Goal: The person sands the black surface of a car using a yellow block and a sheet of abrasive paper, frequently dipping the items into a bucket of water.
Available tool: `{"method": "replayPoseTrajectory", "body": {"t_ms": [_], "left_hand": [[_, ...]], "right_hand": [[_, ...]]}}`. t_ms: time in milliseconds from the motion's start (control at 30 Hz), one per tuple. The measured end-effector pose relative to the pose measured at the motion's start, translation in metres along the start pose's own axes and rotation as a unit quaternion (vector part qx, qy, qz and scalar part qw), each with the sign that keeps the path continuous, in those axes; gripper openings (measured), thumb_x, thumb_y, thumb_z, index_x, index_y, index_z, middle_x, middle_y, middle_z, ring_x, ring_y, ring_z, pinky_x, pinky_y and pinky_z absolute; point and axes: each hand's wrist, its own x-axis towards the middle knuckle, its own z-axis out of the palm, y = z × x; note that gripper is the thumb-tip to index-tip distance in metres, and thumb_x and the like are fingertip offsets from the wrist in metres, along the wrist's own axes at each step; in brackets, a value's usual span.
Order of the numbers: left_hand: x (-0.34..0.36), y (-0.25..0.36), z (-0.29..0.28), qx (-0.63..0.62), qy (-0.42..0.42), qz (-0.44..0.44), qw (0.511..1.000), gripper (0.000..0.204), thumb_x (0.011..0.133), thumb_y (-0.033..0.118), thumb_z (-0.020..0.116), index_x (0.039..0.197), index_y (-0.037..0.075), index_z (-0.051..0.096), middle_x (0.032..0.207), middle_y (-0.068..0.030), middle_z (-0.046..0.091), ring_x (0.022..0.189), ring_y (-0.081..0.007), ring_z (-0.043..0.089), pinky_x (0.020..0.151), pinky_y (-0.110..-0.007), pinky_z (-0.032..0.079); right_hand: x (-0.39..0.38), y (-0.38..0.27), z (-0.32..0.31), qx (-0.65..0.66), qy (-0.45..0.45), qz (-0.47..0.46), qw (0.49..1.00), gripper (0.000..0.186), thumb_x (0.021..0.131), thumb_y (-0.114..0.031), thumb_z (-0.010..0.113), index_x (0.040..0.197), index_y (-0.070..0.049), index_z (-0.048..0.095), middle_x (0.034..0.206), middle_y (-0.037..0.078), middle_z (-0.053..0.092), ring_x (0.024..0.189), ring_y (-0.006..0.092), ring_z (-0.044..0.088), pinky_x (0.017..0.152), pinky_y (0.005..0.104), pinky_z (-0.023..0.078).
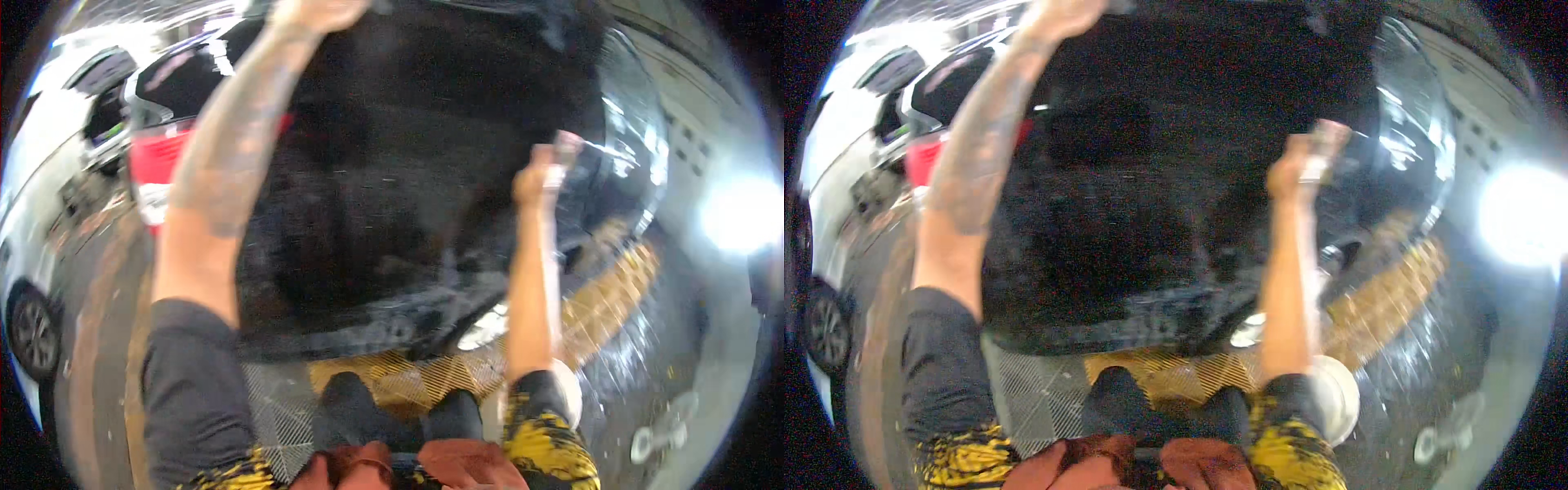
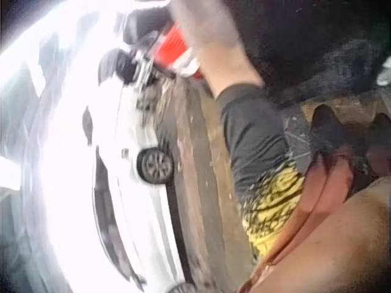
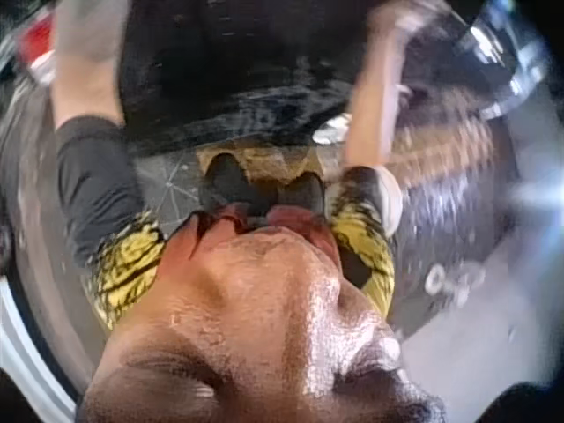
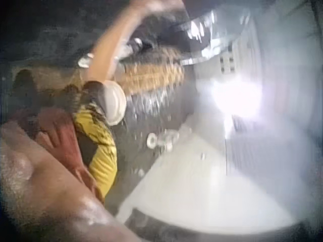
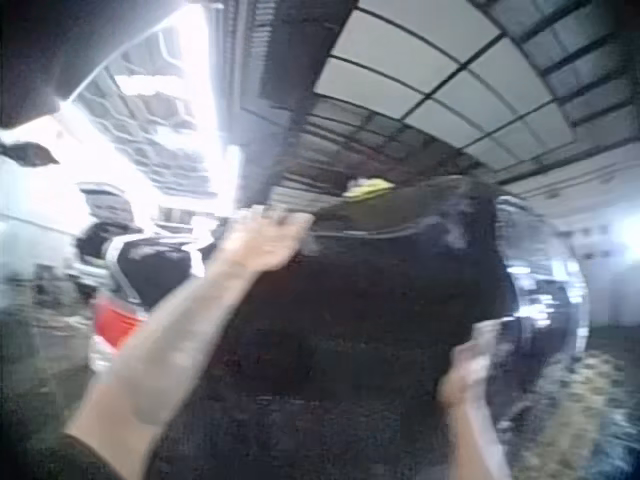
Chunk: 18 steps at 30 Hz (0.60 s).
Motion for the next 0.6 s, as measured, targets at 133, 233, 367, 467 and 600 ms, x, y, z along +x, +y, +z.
{"method": "replayPoseTrajectory", "body": {"t_ms": [133, 233, 367, 467, 600], "left_hand": [[-0.005, -0.001, 0.006, 0.01, 0.046, 0.016, 0.999, 0.042, 0.104, 0.031, 0.028, 0.14, 0.019, 0.047, 0.142, -0.016, 0.047, 0.13, -0.0394, 0.045, 0.109, -0.052, 0.034], [0.002, -0.004, 0.008, -0.059, 0.015, -0.046, 0.997, 0.043, 0.105, 0.031, 0.027, 0.143, 0.017, 0.043, 0.145, -0.0165, 0.045, 0.134, -0.0382, 0.042, 0.111, -0.051, 0.034], [0.002, -0.01, 0.014, 0.026, -0.003, 0.008, 1.0, 0.045, 0.104, 0.027, 0.029, 0.147, 0.018, 0.037, 0.15, -0.0159, 0.039, 0.137, -0.0378, 0.039, 0.112, -0.048, 0.033], [-0.001, -0.011, 0.014, 0.021, 0.016, 0.005, 1.0, 0.045, 0.104, 0.026, 0.03, 0.147, 0.018, 0.036, 0.15, -0.0153, 0.039, 0.137, -0.0375, 0.039, 0.113, -0.048, 0.033], [0.001, -0.01, 0.012, 0.039, 0.001, 0.004, 0.999, 0.044, 0.103, 0.026, 0.031, 0.147, 0.018, 0.037, 0.149, -0.0154, 0.04, 0.136, -0.0376, 0.039, 0.112, -0.048, 0.032]], "right_hand": [[-0.045, -0.071, -0.038, 0.09, -0.18, -0.107, 0.974, 0.071, 0.098, -0.034, 0.036, 0.155, -0.001, 0.01, 0.161, 0.026, 0.003, 0.15, 0.0408, -0.002, 0.12, 0.0497, -0.001], [-0.01, -0.047, -0.034, 0.039, -0.108, -0.102, 0.988, 0.063, 0.101, -0.028, 0.033, 0.154, 0.002, 0.015, 0.161, 0.026, 0.006, 0.15, 0.0401, 0.0, 0.121, 0.0468, -0.002], [-0.01, -0.065, -0.024, 0.141, -0.047, 0.052, 0.988, 0.064, 0.098, -0.019, 0.038, 0.15, 0.011, 0.014, 0.16, 0.027, 0.005, 0.15, 0.0386, 0.0, 0.122, 0.0422, -0.001], [-0.052, -0.09, -0.037, 0.051, -0.162, -0.112, 0.979, 0.068, 0.096, -0.018, 0.038, 0.153, 0.007, 0.009, 0.161, 0.026, 0.002, 0.15, 0.0378, -0.003, 0.122, 0.0446, -0.002], [-0.007, -0.03, -0.025, 0.138, -0.049, 0.085, 0.986, 0.063, 0.099, -0.024, 0.038, 0.151, 0.006, 0.019, 0.161, 0.025, 0.011, 0.15, 0.0366, 0.008, 0.122, 0.0423, 0.005]]}}
